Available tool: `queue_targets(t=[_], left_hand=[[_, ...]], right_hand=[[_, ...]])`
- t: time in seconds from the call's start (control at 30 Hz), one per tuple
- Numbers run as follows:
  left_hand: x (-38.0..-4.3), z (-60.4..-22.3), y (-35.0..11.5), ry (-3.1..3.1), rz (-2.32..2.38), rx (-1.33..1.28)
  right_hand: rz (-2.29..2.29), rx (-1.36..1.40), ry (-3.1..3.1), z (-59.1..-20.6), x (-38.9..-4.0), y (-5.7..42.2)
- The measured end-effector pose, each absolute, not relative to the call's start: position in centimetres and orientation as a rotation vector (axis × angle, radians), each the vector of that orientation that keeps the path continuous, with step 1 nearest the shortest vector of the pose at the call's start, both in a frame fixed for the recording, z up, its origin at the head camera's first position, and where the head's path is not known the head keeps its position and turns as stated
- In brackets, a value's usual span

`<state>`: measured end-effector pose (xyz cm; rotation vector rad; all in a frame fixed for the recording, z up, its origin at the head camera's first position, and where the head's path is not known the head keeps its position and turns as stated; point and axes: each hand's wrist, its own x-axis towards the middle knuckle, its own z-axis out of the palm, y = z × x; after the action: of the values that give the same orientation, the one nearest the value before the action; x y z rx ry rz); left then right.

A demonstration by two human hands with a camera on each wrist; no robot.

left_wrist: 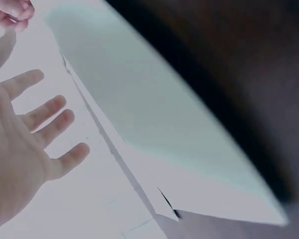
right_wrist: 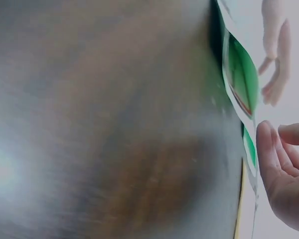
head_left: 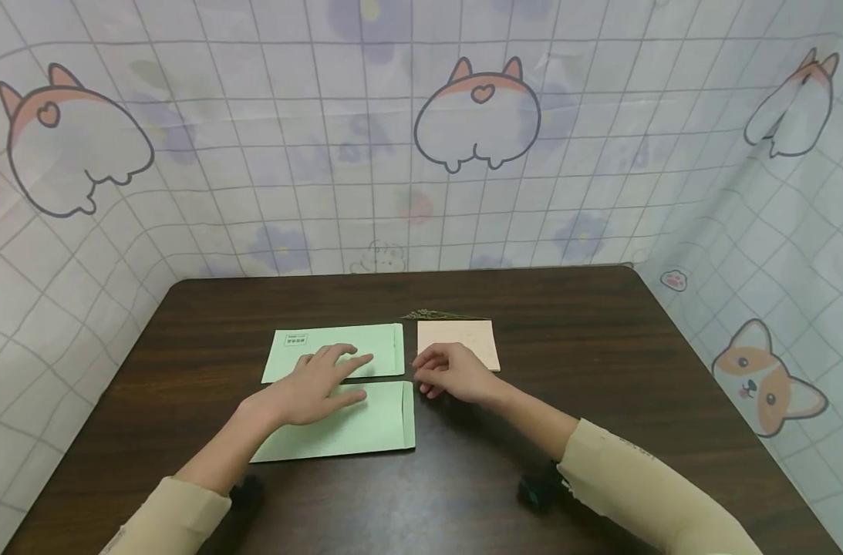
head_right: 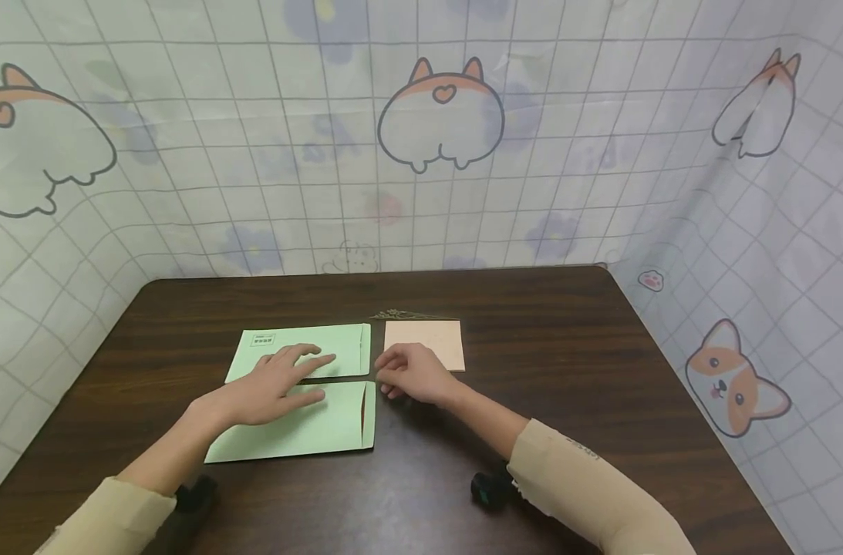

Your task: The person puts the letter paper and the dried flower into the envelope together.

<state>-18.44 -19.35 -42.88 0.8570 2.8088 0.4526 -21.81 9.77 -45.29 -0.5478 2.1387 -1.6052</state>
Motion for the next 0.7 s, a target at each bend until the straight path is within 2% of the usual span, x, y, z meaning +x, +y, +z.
queue_targets(t=[0.37, 0.7], left_hand=[[-23.3, -43.4, -20.4, 2.819, 0.381, 0.742], [-25.8, -43.7, -20.4, 2.732, 0.411, 0.684]], right_hand=[[-1.688, -0.433, 2.022, -45.4, -25.2, 8.9], [-1.668, -0.345, 2.063, -45.9, -27.1, 7.2]])
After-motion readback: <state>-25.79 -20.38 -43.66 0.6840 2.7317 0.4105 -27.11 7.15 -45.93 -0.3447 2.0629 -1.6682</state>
